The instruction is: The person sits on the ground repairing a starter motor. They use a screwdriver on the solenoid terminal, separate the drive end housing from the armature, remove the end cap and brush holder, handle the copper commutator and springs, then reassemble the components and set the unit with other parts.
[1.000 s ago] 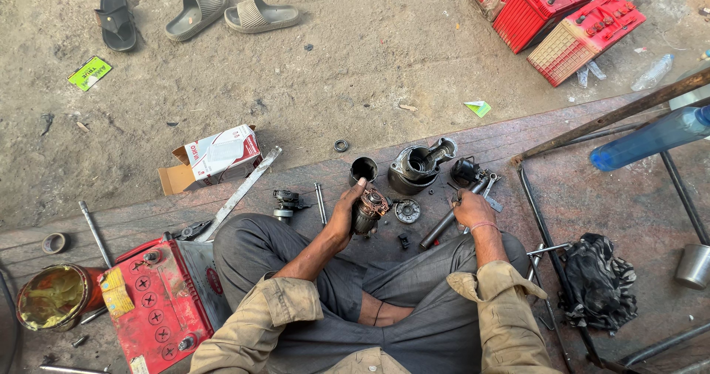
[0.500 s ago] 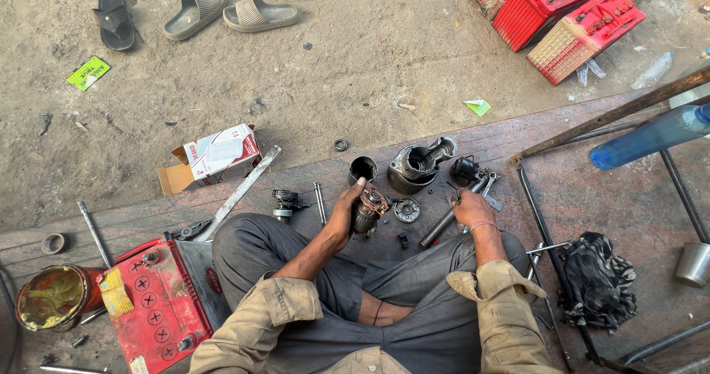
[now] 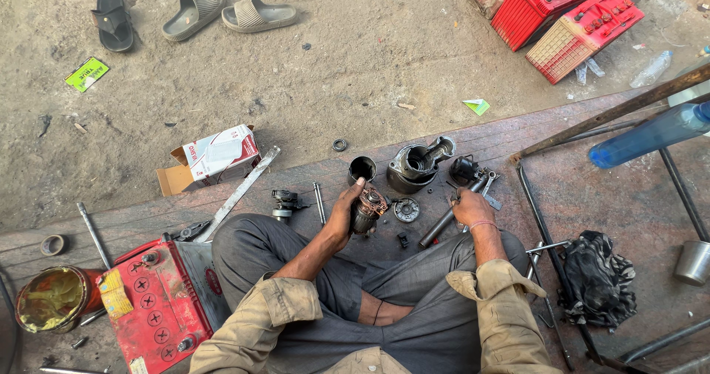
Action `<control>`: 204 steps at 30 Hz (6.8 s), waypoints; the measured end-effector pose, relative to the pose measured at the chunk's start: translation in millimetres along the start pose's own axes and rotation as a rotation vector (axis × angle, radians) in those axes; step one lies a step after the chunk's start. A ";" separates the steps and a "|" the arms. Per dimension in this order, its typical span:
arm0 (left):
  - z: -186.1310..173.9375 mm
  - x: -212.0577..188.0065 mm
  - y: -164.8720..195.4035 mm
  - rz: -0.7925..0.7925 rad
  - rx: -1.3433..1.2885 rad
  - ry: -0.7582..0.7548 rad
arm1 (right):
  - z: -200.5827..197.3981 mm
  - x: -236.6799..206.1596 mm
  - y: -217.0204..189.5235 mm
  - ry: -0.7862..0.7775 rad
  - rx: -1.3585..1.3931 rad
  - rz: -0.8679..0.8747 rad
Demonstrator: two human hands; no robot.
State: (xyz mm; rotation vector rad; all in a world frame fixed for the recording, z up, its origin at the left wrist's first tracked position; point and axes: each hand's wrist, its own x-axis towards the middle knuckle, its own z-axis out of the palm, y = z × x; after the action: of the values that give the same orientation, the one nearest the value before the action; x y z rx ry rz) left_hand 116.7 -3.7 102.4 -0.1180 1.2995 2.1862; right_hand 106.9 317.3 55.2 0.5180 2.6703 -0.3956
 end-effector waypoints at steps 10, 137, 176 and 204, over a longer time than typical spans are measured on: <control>2.4 -2.9 -6.0 0.044 0.018 -0.067 | 4.1 -2.9 4.9 0.011 -0.004 0.004; 60.9 -42.3 88.0 0.825 0.879 -0.491 | -137.6 -228.4 -118.9 0.442 0.316 -0.960; 53.3 -43.8 72.4 0.933 0.856 -0.383 | -80.0 -256.1 -132.5 0.814 0.514 -0.610; 52.5 -24.4 57.8 0.679 0.742 -0.691 | -140.0 -238.0 -102.9 0.367 0.380 -0.999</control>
State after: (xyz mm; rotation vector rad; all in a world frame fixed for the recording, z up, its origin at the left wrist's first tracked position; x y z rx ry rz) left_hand 117.7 8.7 183.3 1.4000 1.7351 1.7518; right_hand 223.8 202.6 300.1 -0.7907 3.0276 -1.1797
